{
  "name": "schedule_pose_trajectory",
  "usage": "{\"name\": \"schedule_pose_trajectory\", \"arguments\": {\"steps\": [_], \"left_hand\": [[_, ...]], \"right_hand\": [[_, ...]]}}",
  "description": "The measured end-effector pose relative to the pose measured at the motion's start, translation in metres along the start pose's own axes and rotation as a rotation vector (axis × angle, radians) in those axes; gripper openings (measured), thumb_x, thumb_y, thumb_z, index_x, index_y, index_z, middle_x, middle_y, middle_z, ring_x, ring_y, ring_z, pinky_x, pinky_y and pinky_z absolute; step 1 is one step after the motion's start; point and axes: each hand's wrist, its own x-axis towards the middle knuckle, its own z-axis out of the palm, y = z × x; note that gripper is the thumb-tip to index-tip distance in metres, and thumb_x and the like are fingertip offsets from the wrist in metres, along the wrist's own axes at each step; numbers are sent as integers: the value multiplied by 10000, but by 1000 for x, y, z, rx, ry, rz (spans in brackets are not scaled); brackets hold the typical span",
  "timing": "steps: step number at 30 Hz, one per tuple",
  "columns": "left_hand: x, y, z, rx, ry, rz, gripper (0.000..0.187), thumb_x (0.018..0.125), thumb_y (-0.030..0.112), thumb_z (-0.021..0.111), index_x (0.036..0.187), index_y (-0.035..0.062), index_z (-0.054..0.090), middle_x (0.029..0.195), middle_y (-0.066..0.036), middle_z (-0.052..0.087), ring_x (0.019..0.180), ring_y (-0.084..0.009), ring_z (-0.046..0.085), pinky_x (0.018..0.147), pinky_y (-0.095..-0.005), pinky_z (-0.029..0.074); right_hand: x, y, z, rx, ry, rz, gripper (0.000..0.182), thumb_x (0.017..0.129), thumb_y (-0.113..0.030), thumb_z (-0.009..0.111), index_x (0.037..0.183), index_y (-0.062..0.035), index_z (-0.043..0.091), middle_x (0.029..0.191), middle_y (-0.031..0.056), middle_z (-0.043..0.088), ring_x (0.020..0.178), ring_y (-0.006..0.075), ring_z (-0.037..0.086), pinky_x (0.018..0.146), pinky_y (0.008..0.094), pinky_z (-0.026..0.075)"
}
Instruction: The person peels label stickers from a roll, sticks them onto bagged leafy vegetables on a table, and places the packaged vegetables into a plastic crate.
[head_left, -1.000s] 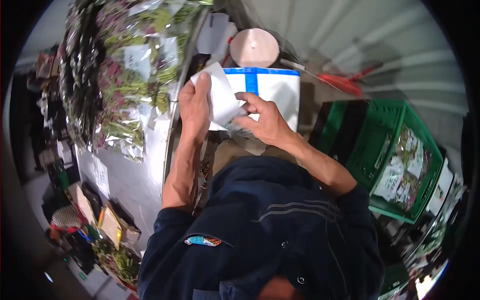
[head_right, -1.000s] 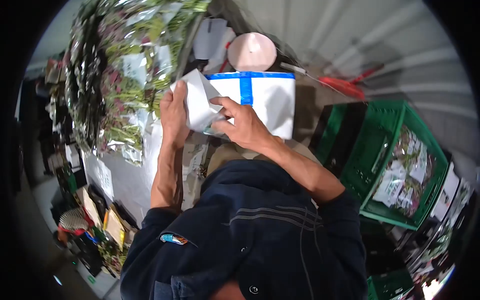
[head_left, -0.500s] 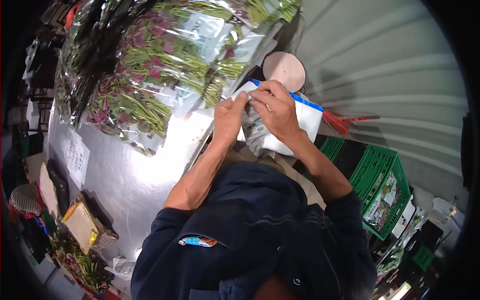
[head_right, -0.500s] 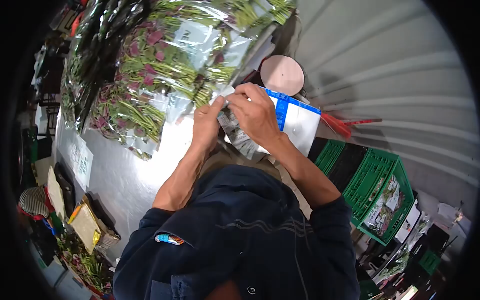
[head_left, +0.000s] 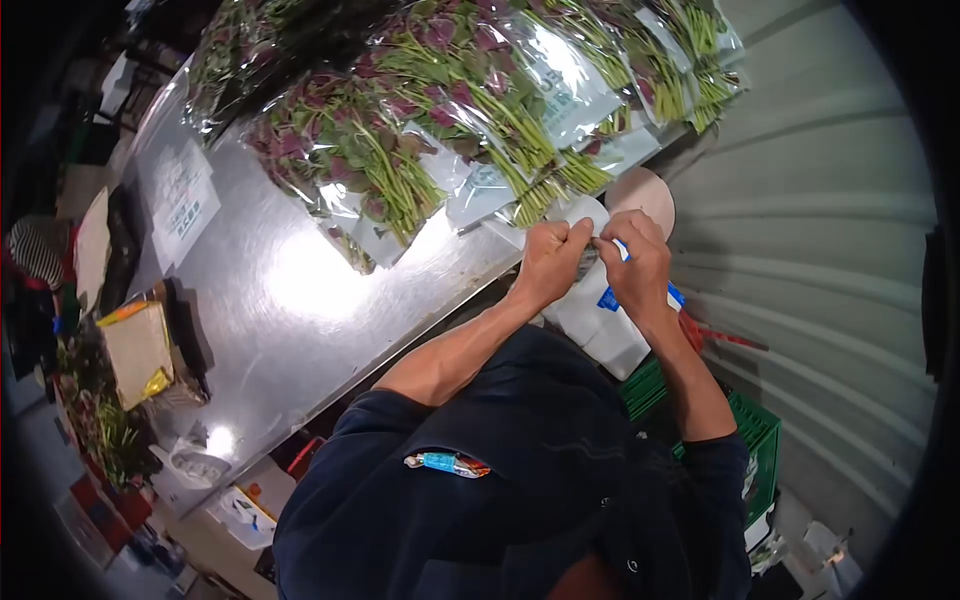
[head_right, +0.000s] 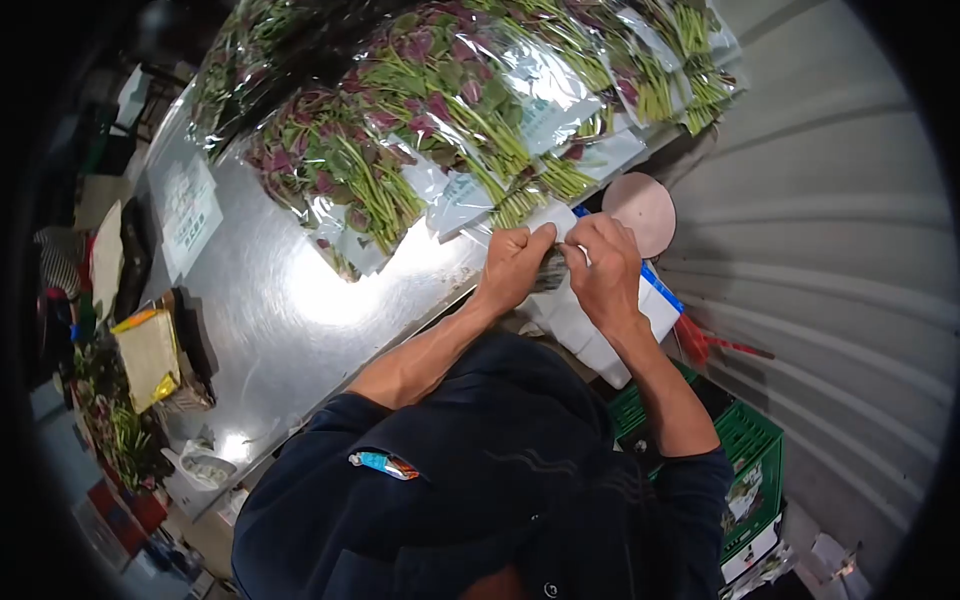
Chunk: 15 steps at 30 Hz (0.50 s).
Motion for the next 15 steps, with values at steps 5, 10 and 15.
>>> {"name": "schedule_pose_trajectory", "arguments": {"steps": [5,10,15], "left_hand": [[-2,1,8,-62,103,-2,452,845,271,556,463,54,451,463,70,365,450,-28,303,381,-251,224],[-8,10,5,-16,144,-121,443,837,270,555,455,65,464,465,64,406,444,-36,325,399,-253,248],[-11,6,0,23,164,-139,415,839,270,548,483,67,488,499,59,422,478,-38,343,437,-241,272]], "right_hand": [[-1,7,5,6,22,-124,114,643,9,622,712,-25,538,718,85,514,668,276,506,607,360,377],[-1,13,6,91,17,-121,110,645,-1,629,716,-29,550,722,91,519,675,282,513,605,366,377],[-4,15,9,219,-57,-42,122,654,17,635,733,-14,548,737,100,531,692,277,517,613,348,395]]}}
